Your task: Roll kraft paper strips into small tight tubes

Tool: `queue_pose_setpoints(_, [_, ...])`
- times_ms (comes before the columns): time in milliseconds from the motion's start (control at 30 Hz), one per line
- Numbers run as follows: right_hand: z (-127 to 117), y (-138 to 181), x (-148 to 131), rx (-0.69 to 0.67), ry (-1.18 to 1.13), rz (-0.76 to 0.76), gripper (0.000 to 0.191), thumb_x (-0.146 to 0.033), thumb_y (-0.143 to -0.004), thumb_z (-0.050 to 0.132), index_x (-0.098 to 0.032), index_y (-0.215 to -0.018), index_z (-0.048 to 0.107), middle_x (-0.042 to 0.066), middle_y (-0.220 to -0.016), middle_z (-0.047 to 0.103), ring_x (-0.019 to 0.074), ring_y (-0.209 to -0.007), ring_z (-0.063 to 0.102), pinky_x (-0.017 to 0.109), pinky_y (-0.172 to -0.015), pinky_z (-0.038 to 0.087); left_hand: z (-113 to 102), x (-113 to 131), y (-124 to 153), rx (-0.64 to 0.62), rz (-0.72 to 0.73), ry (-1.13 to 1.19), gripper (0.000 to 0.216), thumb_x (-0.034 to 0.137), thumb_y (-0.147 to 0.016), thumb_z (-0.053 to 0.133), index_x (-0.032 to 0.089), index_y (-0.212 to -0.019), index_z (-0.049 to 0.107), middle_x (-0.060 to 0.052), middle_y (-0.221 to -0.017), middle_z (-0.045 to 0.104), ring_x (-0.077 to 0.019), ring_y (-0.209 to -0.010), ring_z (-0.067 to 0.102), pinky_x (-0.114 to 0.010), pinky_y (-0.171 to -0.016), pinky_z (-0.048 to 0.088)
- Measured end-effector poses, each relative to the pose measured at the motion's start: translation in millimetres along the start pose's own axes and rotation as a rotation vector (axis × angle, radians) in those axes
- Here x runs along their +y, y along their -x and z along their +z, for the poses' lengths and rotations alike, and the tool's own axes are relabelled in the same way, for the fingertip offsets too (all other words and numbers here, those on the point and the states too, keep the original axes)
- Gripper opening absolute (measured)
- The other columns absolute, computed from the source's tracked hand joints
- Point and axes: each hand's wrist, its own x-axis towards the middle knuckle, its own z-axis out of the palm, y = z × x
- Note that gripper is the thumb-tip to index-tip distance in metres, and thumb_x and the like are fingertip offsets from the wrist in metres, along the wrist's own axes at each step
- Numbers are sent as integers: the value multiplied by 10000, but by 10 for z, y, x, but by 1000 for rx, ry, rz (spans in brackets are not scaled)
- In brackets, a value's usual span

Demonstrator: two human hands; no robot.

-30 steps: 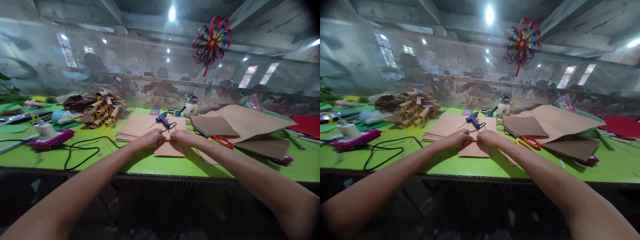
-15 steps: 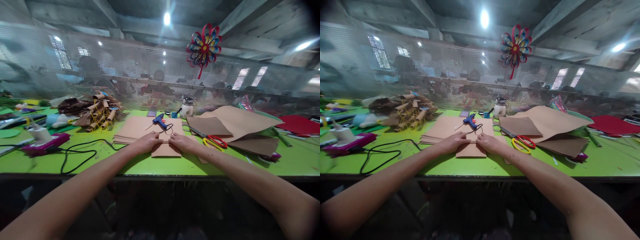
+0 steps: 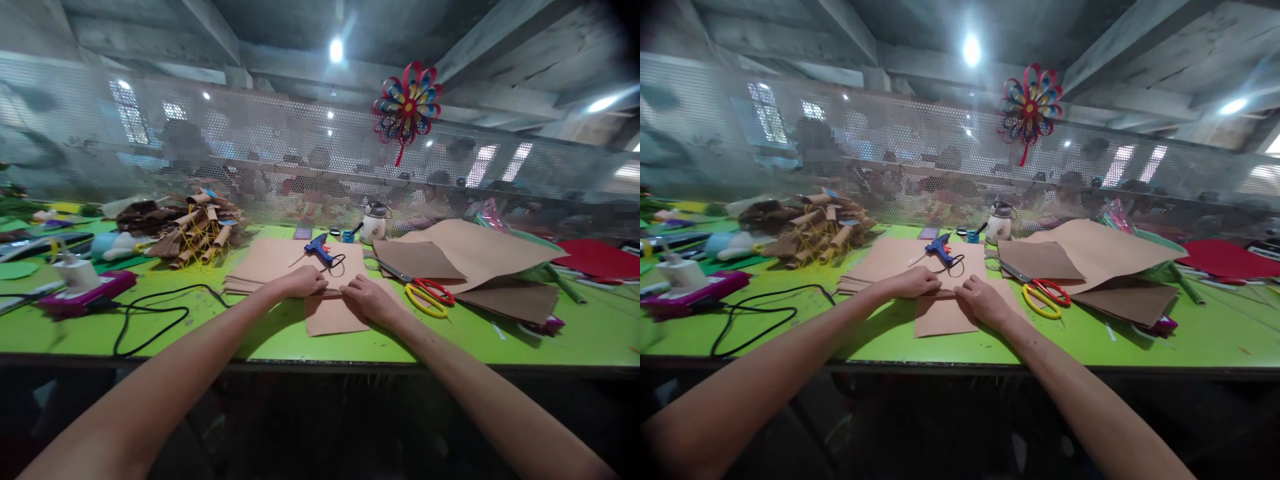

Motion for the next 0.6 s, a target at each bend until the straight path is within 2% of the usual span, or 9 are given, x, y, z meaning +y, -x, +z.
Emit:
queue_pose_setpoints(67, [-21, -4, -25, 40, 13, -27, 257, -88, -856, 408, -132, -1056, 563, 99, -840, 545, 191, -851, 429, 295, -729, 397, -21, 26, 33, -50, -2, 53, 368, 406, -754, 456, 151, -490, 486, 26, -448, 394, -100, -465, 343, -232, -463, 230])
queue_pose_setpoints(167, [-49, -20, -78, 123, 30, -40, 269, -108, -871, 378, -123, -1085, 541, 113, -872, 548, 203, -844, 425, 331, -748, 407, -77, 44, 133, -131, 10, 275, 398, 460, -755, 477, 152, -504, 468, 34, -469, 365, -90, -468, 307, -232, -459, 219])
queue_pose_setpoints(233, [-64, -26, -104, 183, 37, -27, 292, -100, -871, 360, -120, -1114, 520, 123, -901, 548, 211, -857, 427, 361, -773, 409, -100, 60, 207, -167, -2, 405, 416, 508, -771, 451, 146, -579, 520, 21, -530, 439, -98, -505, 358, -225, -475, 258])
queue_pose_setpoints(333, [-91, -20, -115, 243, 44, -12, 325, -81, -847, 370, -124, -1141, 502, 132, -943, 546, 228, -896, 428, 396, -803, 408, -78, 100, 279, -210, 1, 583, 418, 533, -781, 437, 141, -787, 582, -18, -738, 569, -123, -646, 471, -215, -555, 346])
queue_pose_setpoints(433, [-120, -16, -112, 261, 48, 4, 327, -92, -837, 390, -134, -1139, 509, 133, -976, 544, 239, -933, 424, 407, -828, 405, -4, 135, 280, -242, 11, 776, 390, 508, -770, 482, 147, -881, 579, -32, -853, 593, -134, -731, 502, -222, -630, 381])
queue_pose_setpoints(500, [-133, -22, -113, 263, 35, 32, 308, -110, -846, 393, -141, -1124, 524, 127, -979, 548, 238, -942, 427, 400, -839, 403, 53, 144, 250, -210, 30, 753, 378, 506, -772, 481, 145, -835, 572, -11, -761, 572, -120, -661, 481, -222, -600, 369])
queue_pose_setpoints(600, [-145, -41, -101, 286, -59, 97, 258, -139, -857, 407, -152, -1057, 569, 111, -947, 561, 217, -913, 449, 370, -822, 415, 123, 134, 186, -106, 61, 592, 390, 510, -803, 427, 143, -720, 526, 26, -593, 460, -95, -540, 394, -217, -523, 312])
